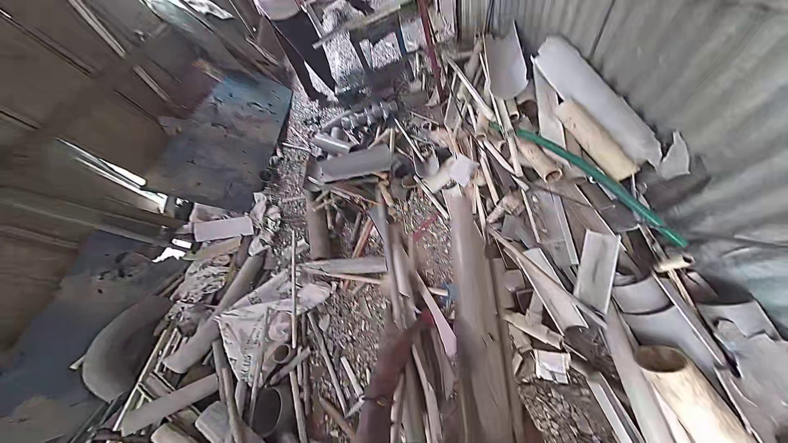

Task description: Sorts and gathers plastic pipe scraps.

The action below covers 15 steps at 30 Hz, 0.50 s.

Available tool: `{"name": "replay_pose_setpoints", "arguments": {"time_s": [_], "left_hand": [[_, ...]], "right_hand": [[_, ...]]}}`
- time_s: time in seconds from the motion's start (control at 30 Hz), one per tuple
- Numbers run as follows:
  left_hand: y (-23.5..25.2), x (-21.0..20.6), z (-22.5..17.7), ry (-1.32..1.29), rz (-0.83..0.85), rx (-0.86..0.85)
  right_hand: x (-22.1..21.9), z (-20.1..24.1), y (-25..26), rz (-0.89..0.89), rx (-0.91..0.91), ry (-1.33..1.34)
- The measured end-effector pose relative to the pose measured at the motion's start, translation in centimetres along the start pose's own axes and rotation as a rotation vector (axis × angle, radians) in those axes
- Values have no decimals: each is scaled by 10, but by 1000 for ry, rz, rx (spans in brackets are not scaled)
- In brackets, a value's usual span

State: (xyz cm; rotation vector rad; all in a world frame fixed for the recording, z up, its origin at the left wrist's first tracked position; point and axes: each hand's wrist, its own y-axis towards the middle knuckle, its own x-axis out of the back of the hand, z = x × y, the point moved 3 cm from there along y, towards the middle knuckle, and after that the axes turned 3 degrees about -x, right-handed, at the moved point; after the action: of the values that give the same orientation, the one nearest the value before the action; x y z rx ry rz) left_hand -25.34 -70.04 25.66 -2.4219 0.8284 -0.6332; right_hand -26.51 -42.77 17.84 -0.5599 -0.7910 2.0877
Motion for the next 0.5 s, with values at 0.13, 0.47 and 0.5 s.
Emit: {"name": "replay_pose_setpoints", "arguments": {"time_s": [0.13,0.47,0.5], "left_hand": [[12,72,-115,-294,-359,-475],[15,27,-59,-238,-372,-321],[14,10,-48,-250,-359,-284]], "right_hand": [[-110,190,123,313,309,-33],[-151,197,157,107,616,-338],[-127,144,158,122,454,-389]]}}
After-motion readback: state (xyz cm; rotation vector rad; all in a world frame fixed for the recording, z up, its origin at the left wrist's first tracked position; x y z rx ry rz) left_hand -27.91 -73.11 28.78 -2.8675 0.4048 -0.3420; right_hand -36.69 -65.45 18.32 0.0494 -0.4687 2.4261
